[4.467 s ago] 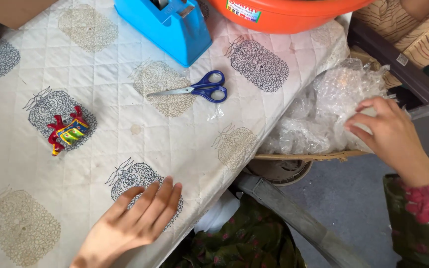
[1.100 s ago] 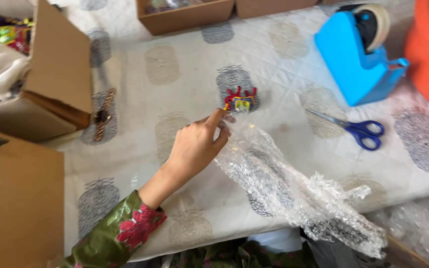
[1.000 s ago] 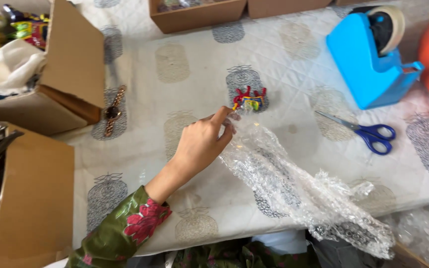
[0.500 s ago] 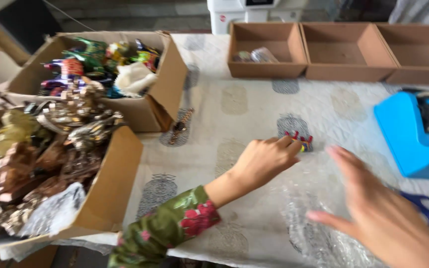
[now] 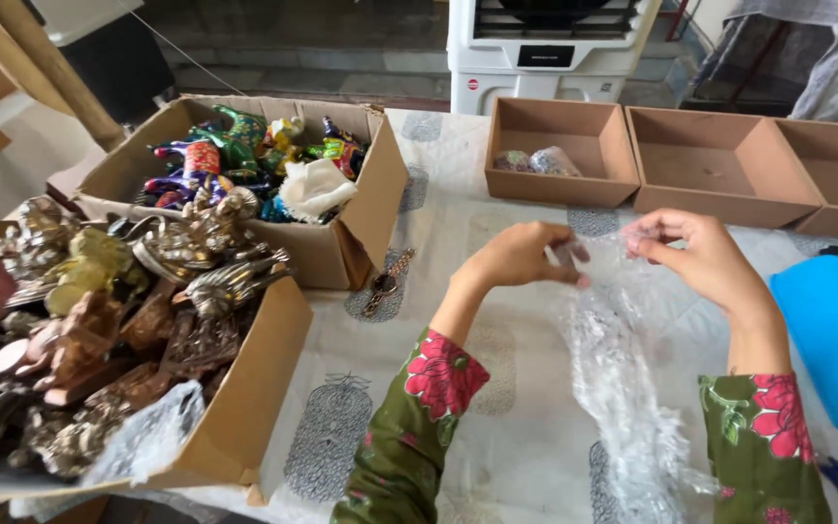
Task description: The person wraps small elephant figurines and other souvenirs in bubble wrap, using scissors to cut the wrap to size and securing them by hand.
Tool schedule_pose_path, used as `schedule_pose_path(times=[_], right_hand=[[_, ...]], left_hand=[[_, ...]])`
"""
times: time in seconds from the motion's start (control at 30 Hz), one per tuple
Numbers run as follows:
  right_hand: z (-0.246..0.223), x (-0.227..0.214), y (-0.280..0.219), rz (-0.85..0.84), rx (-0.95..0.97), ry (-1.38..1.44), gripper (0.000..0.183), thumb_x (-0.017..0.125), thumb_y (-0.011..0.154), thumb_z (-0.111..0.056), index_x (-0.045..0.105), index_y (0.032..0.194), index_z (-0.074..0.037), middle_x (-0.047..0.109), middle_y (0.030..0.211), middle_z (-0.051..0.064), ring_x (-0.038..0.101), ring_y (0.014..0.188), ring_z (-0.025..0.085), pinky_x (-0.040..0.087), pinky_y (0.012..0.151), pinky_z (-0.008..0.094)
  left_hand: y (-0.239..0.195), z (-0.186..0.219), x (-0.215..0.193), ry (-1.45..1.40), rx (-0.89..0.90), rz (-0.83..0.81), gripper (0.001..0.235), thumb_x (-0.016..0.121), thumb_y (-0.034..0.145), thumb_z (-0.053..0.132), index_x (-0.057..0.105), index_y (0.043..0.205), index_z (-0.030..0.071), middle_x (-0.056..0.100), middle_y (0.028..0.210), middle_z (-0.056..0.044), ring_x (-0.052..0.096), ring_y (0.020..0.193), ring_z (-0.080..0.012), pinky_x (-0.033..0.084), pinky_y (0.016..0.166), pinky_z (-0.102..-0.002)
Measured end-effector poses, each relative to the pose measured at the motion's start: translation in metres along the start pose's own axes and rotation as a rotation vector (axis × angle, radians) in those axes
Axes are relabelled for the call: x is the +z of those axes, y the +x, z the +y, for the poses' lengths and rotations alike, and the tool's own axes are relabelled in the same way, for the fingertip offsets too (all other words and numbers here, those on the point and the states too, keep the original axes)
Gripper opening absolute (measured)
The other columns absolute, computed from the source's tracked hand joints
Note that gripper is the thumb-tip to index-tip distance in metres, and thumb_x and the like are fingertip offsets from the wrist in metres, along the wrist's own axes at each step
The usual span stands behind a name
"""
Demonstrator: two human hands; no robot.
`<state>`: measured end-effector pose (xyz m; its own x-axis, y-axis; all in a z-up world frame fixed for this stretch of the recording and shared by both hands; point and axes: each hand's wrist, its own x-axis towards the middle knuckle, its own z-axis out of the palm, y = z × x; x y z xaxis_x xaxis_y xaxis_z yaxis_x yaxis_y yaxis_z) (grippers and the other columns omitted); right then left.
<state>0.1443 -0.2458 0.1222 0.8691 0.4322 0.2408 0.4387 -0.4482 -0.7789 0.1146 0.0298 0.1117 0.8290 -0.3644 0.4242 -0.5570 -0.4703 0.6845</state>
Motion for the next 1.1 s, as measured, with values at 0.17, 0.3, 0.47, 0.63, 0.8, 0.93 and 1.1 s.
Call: schedule_pose_path(times=[0.17, 0.3, 0.47, 0.63, 0.8, 0.93, 1.1], right_hand=[[0.037, -0.009, 0.004, 0.083, 0.095, 0.318, 0.018, 0.068, 0.096, -0.011, 0.070, 0.112, -0.001, 0.074, 0.104, 0.006, 0.071, 0.092, 0.014, 0.055, 0.080, 0.027], [0.030, -0.012, 0.006, 0.163, 0.115, 0.355, 0.017, 0.066, 0.100, -0.012, 0.070, 0.114, -0.002, 0.073, 0.105, 0.006, 0.070, 0.092, 0.014, 0.054, 0.079, 0.026], [0.037, -0.004, 0.005, 0.167, 0.047, 0.392, 0.017, 0.066, 0.099, -0.012, 0.070, 0.113, -0.003, 0.074, 0.104, 0.005, 0.071, 0.091, 0.012, 0.057, 0.077, 0.025], [0.039, -0.012, 0.002, 0.182, 0.055, 0.369, 0.017, 0.068, 0.099, -0.012, 0.071, 0.113, -0.002, 0.073, 0.104, 0.005, 0.068, 0.091, 0.010, 0.056, 0.074, 0.024], [0.041, -0.022, -0.003, 0.190, 0.118, 0.370, 0.018, 0.068, 0.098, -0.012, 0.070, 0.113, -0.002, 0.073, 0.103, 0.004, 0.070, 0.089, 0.009, 0.057, 0.072, 0.024], [0.047, -0.020, -0.003, 0.164, 0.110, 0.387, 0.017, 0.068, 0.099, -0.011, 0.070, 0.114, -0.002, 0.073, 0.101, 0.006, 0.070, 0.088, 0.010, 0.057, 0.072, 0.025], [0.053, -0.010, 0.002, 0.183, 0.085, 0.376, 0.014, 0.069, 0.099, -0.009, 0.069, 0.110, -0.001, 0.073, 0.101, 0.006, 0.071, 0.088, 0.011, 0.058, 0.072, 0.026]], left_hand=[[0.001, -0.025, -0.003, -0.123, -0.051, -0.309, 0.048, 0.086, 0.072, 0.041, 0.077, 0.108, 0.011, 0.078, 0.078, -0.003, 0.072, 0.072, -0.0136, 0.056, 0.069, -0.031], [0.001, -0.033, -0.021, -0.140, -0.143, -0.291, 0.041, 0.084, 0.081, 0.042, 0.079, 0.100, 0.006, 0.079, 0.080, -0.004, 0.070, 0.073, -0.0115, 0.055, 0.067, -0.029], [0.000, -0.061, -0.015, -0.291, -0.148, -0.111, 0.035, 0.084, 0.090, 0.035, 0.071, 0.088, 0.003, 0.075, 0.090, -0.007, 0.067, 0.084, -0.0107, 0.056, 0.073, -0.025], [0.008, -0.039, -0.003, -0.677, -0.155, 0.053, 0.030, 0.078, 0.092, 0.032, 0.061, 0.092, 0.008, 0.076, 0.096, -0.001, 0.070, 0.091, -0.0068, 0.054, 0.075, -0.022], [0.009, -0.043, 0.010, -0.622, -0.347, 0.046, 0.032, 0.074, 0.091, 0.037, 0.061, 0.096, 0.009, 0.071, 0.090, 0.006, 0.063, 0.081, -0.0028, 0.052, 0.067, -0.022], [0.007, -0.058, 0.007, -0.290, -0.202, 0.114, 0.038, 0.083, 0.084, 0.041, 0.072, 0.091, 0.005, 0.070, 0.079, 0.003, 0.062, 0.072, -0.0041, 0.050, 0.062, -0.023], [0.001, -0.031, -0.006, -0.008, -0.258, 0.101, 0.044, 0.084, 0.081, 0.046, 0.074, 0.079, 0.002, 0.066, 0.063, -0.001, 0.057, 0.056, -0.0074, 0.047, 0.054, -0.026]])
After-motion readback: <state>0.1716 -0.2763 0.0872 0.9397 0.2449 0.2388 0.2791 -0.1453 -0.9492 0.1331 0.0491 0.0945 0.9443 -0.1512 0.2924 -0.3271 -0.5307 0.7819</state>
